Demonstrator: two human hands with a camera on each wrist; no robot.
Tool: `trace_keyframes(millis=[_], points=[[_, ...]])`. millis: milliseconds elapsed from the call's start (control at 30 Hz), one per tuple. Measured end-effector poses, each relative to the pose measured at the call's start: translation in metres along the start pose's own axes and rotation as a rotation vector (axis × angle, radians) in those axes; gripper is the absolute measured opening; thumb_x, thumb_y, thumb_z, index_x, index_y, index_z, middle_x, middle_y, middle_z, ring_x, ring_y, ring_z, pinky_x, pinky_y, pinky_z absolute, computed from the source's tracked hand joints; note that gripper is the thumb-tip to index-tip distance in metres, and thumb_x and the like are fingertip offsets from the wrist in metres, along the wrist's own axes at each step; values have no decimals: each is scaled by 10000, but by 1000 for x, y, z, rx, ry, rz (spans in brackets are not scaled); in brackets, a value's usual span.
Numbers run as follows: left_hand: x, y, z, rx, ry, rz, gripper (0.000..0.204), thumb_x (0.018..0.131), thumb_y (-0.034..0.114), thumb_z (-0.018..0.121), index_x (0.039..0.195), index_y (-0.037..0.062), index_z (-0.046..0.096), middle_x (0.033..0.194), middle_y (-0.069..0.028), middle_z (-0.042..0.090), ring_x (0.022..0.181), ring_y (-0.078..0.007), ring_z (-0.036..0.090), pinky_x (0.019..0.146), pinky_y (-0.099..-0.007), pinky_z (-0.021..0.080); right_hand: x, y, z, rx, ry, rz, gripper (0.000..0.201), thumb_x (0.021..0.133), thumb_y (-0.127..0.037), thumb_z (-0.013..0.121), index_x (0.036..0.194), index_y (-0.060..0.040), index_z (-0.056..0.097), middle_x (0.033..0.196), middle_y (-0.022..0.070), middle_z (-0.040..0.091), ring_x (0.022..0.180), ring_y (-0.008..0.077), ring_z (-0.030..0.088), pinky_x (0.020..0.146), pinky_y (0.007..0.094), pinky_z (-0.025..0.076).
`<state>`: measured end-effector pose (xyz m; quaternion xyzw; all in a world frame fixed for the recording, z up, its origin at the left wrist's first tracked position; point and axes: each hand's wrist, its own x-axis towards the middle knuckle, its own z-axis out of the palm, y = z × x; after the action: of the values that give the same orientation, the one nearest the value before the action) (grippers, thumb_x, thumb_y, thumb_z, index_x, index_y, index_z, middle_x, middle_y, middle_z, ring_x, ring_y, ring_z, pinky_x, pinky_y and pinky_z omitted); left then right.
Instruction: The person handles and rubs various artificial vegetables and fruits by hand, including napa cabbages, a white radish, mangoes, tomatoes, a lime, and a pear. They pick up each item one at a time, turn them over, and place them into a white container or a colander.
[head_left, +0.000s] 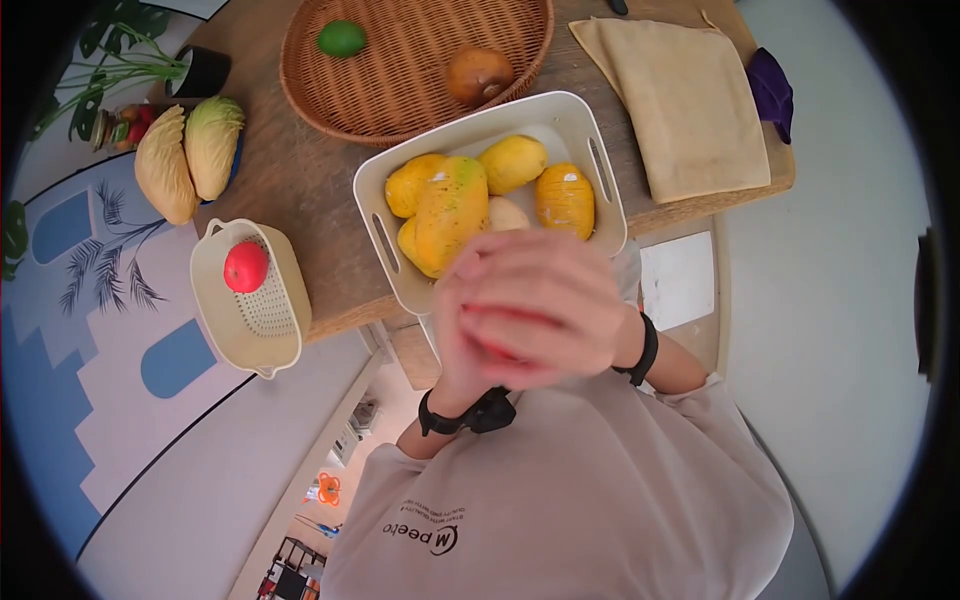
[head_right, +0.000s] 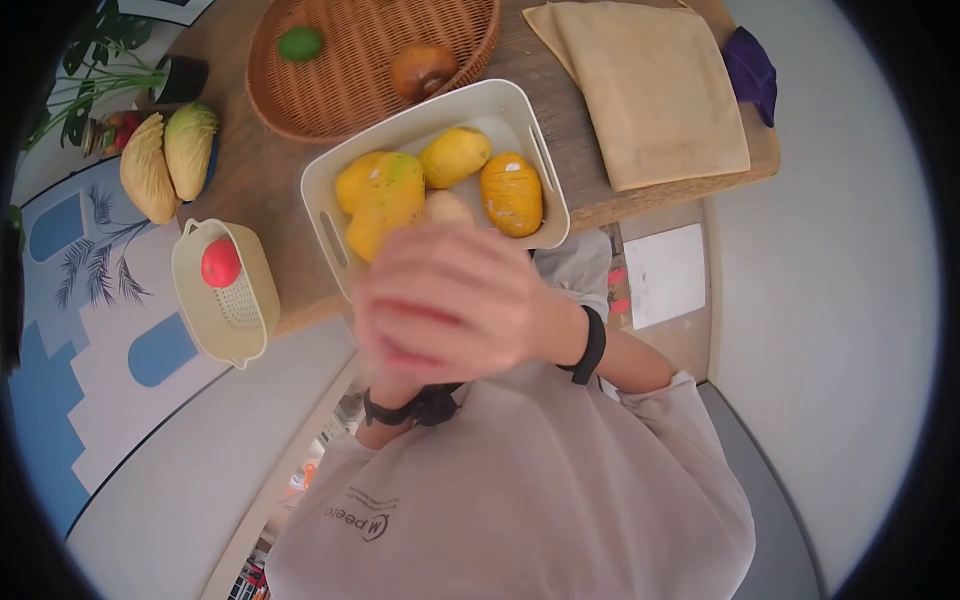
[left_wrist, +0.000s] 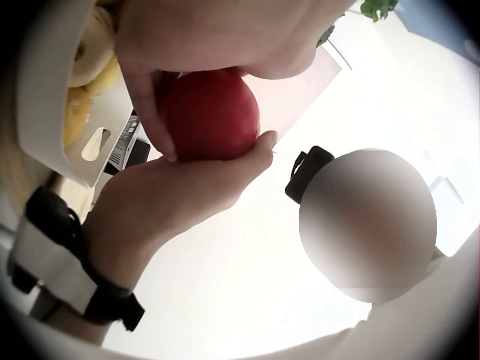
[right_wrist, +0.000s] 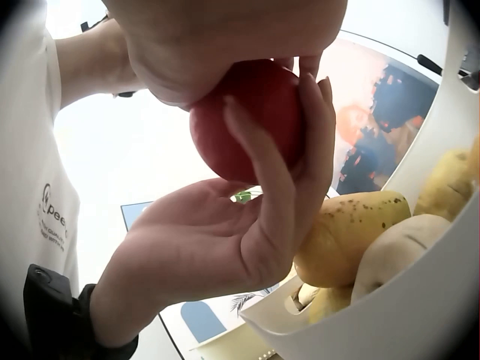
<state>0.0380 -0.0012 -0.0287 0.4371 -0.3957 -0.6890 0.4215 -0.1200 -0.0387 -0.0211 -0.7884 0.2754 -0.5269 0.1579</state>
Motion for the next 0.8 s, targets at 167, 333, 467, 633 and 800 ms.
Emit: trace_keyframes(millis=[167, 333, 467, 633, 800], points=[[6, 13, 0, -279, -60, -48, 586, 1128, 410, 359, 1388, -57, 600, 1424, -219, 654, 1342, -268, 614, 1185, -392, 439, -11, 4, 1, 78, -20, -22, 213, 810, -129, 842, 985, -16, 796, 1093, 161, 759, 970, 340, 748, 857, 412, 650], [2, 3, 5, -345, 74, -102, 536, 1143, 431, 351, 1328, -17, 582, 1276, -181, 688, 1245, -240, 640, 1129, -392, 478, -4, -2, 6, 59, 64, 66, 242, 818, -176, 879, 973, -15, 787, 1098, 154, 759, 1020, 332, 750, 862, 454, 662], [-1, 7, 5, -431, 41, -119, 442, 1152, 397, 362, 1152, 25, 600, 1150, -128, 684, 1090, -200, 653, 1015, -356, 514, -3, -2, 1, 70, -47, -121, 244, 836, -197, 878, 978, -20, 788, 1072, 145, 767, 1042, 338, 756, 901, 476, 666], [-5, -1, 6, -187, 155, -40, 422, 1145, 367, 370, 1128, 22, 611, 1091, -93, 672, 1051, -179, 629, 977, -342, 511, -1, -4, -1, 75, 45, 56, 173, 865, -139, 804, 994, -25, 797, 1061, 157, 768, 1010, 342, 763, 938, 495, 655], [-2, -3, -3, -410, 22, -21, 429, 1134, 369, 403, 1260, 19, 615, 1211, -106, 680, 1165, -186, 629, 1055, -344, 489, -3, -11, -1, 52, -73, -70, 138, 868, -82, 743, 968, 3, 787, 1107, 169, 757, 1005, 356, 751, 867, 480, 647]])
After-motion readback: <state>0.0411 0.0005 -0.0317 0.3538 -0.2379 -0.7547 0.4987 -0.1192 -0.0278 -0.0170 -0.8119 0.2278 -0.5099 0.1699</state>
